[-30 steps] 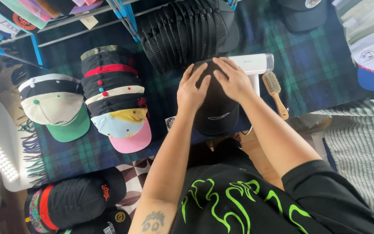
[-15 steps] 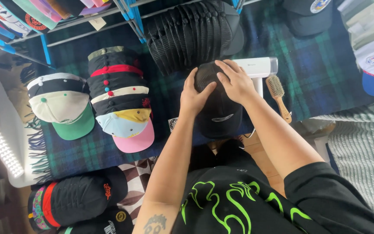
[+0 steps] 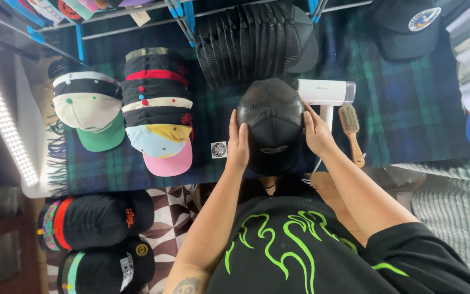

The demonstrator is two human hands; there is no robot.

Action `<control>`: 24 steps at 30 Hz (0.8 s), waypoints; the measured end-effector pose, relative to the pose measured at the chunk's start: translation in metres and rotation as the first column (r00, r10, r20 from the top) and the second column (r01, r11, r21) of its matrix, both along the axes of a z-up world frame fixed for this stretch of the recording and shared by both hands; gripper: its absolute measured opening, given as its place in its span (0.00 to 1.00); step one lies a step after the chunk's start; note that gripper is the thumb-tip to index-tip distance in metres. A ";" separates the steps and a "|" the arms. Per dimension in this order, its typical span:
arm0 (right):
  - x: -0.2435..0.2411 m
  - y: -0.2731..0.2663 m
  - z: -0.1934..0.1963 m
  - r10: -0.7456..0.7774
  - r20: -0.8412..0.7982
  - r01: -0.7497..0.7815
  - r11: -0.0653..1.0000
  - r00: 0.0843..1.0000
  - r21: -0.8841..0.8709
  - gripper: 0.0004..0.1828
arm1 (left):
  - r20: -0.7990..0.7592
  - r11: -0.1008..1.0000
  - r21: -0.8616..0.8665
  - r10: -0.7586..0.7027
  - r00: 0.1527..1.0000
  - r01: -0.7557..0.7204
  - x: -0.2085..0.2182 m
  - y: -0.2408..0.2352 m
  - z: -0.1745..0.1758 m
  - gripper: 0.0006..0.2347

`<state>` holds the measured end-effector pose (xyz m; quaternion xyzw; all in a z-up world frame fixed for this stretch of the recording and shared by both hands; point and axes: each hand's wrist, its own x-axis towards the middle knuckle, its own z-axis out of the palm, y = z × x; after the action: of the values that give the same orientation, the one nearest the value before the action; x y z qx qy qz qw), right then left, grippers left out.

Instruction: The person cleans a black baseball cap by brushing it with a wooden brush and drying it with a white hair dryer. The person repeatedly brushes the cap's surface and then applies heat from the hair dryer, rotating the cap to treat different areas.

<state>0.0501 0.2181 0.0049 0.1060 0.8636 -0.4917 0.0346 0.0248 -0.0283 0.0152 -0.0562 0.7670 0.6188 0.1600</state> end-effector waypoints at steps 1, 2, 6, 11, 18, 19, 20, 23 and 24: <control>-0.002 0.005 0.000 0.009 0.004 -0.009 1.000 1.000 -0.001 0.29 | 0.004 1.000 -0.001 0.009 1.000 -0.009 0.007 -0.001 -0.003 0.26; -0.004 0.009 0.000 0.032 -0.006 -0.032 0.999 0.999 0.012 0.27 | 0.020 1.000 -0.001 0.015 1.000 -0.015 0.012 -0.001 -0.005 0.26; -0.003 0.019 0.000 0.101 -0.024 -0.100 0.994 0.995 0.054 0.28 | 0.077 0.998 -0.039 0.058 0.995 -0.055 0.040 0.002 -0.016 0.27; 0.017 0.075 -0.072 0.055 -0.095 -0.029 0.965 0.994 0.261 0.12 | -0.097 0.976 -0.013 0.214 0.972 -0.217 0.047 0.008 -0.041 0.21; 0.077 0.171 -0.163 -0.094 -0.155 0.177 0.682 0.983 0.709 0.42 | -0.635 0.885 -0.426 -0.144 0.759 -0.188 0.008 0.060 0.015 0.19; 0.080 0.175 -0.160 -0.086 -0.150 0.168 0.683 0.985 0.711 0.42 | -0.632 0.884 -0.426 -0.138 0.763 -0.193 0.005 0.067 0.014 0.19; 0.082 0.177 -0.157 -0.044 -0.116 0.114 0.694 0.992 0.711 0.41 | -0.672 0.808 -0.507 -0.151 0.725 -0.301 0.002 0.073 0.014 0.18; 0.074 0.188 -0.146 -0.055 0.002 0.042 0.783 0.998 0.621 0.37 | -0.713 0.708 -0.566 -0.163 0.682 -0.423 -0.005 0.075 0.009 0.16; 0.070 0.193 -0.142 -0.113 0.091 0.048 0.849 0.989 0.527 0.34 | -0.721 0.708 -0.560 -0.162 0.673 -0.430 -0.006 0.074 0.007 0.15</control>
<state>0.1201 0.4107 -0.1369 0.1766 0.9558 -0.2322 0.0351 0.0185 0.0452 0.0225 0.0767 0.9304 0.2653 -0.2409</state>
